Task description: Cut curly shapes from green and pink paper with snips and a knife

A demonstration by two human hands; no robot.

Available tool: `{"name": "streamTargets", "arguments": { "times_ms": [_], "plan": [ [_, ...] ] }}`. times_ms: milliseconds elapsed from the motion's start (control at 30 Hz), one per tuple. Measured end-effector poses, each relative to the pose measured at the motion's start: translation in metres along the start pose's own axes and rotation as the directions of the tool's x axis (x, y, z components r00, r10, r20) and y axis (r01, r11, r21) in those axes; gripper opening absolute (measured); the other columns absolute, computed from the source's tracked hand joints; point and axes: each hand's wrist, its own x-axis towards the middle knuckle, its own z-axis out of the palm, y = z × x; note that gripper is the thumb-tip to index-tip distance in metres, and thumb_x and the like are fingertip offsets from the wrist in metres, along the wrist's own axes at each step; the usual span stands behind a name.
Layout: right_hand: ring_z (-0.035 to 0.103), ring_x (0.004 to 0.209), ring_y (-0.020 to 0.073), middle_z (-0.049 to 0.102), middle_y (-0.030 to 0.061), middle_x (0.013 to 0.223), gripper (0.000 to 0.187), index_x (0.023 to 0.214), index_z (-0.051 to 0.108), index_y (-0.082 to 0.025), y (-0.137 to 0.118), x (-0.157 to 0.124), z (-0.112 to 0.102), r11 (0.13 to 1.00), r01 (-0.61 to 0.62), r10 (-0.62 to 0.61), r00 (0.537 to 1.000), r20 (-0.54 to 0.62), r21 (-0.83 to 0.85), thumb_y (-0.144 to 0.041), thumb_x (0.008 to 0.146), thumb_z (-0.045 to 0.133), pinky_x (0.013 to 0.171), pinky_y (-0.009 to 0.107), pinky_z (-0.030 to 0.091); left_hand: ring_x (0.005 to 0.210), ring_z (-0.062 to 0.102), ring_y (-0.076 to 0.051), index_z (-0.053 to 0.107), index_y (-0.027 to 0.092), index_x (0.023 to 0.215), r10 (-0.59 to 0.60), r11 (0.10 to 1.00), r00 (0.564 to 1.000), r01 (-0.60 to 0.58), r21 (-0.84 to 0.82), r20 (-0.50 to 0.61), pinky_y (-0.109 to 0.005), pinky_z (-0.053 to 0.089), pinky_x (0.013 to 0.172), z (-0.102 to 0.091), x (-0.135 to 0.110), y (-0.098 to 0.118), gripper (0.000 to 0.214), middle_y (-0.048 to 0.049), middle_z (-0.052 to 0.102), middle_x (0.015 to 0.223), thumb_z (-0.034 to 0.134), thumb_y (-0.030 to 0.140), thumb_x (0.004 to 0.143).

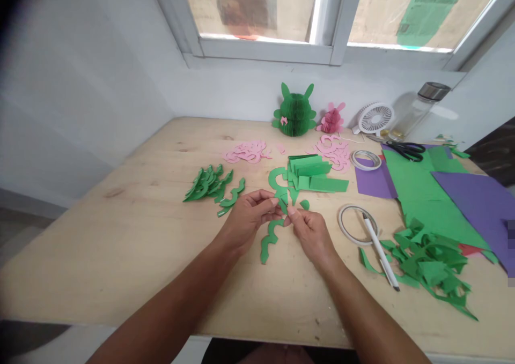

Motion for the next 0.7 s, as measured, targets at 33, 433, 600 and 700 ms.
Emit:
{"name": "streamTargets", "arguments": {
  "times_ms": [33, 433, 600, 700],
  "plan": [
    [0.021, 0.042, 0.0073, 0.029, -0.007, 0.045, 0.058, 0.067, 0.065, -0.014, -0.0003, -0.0002, 0.0, 1.0, -0.003, 0.003, 1.0, -0.001, -0.003, -0.067, 0.081, 0.048, 0.041, 0.022, 0.013, 0.057, 0.061, -0.011, 0.062, 0.015, 0.068, -0.001, 1.0, 1.0, 0.001, 0.0, 0.001, -0.023, 0.05, 0.062, 0.0001, 0.0, -0.0001, 0.017, -0.0011, 0.066, 0.061, 0.074, 0.026, 0.064],
    [0.022, 0.042, 0.008, 0.031, -0.0064, 0.045, 0.061, 0.066, 0.065, -0.013, -0.0042, -0.0008, 0.0011, 1.0, -0.002, 0.002, 1.0, -0.009, -0.003, -0.07, 0.08, 0.047, 0.04, 0.023, 0.013, 0.056, 0.061, -0.011, 0.062, 0.015, 0.069, -0.023, 0.996, 1.0, 0.022, -0.083, -0.013, -0.025, 0.051, 0.062, 0.0034, -0.0009, -0.0033, 0.022, -0.0002, 0.064, 0.059, 0.077, 0.027, 0.061],
    [0.022, 0.042, 0.008, 0.031, -0.0066, 0.045, 0.062, 0.067, 0.065, -0.013, -0.0036, -0.0007, 0.0016, 1.0, -0.004, 0.004, 1.0, -0.011, -0.009, -0.071, 0.079, 0.046, 0.04, 0.022, 0.013, 0.058, 0.061, -0.012, 0.062, 0.015, 0.071, -0.02, 0.994, 1.0, 0.018, -0.105, -0.018, -0.026, 0.052, 0.063, 0.0042, -0.0019, -0.0049, 0.023, 0.0001, 0.063, 0.06, 0.078, 0.027, 0.06],
    [0.02, 0.042, 0.0077, 0.029, -0.007, 0.045, 0.062, 0.066, 0.064, -0.013, -0.0036, -0.001, 0.0018, 1.0, -0.007, 0.007, 1.0, -0.006, 0.004, -0.071, 0.08, 0.046, 0.04, 0.022, 0.012, 0.058, 0.061, -0.012, 0.062, 0.015, 0.071, -0.022, 0.995, 0.999, 0.019, -0.099, -0.025, -0.025, 0.052, 0.063, 0.0046, -0.0022, -0.0051, 0.023, 0.0004, 0.063, 0.06, 0.078, 0.028, 0.061]
  ]
}}
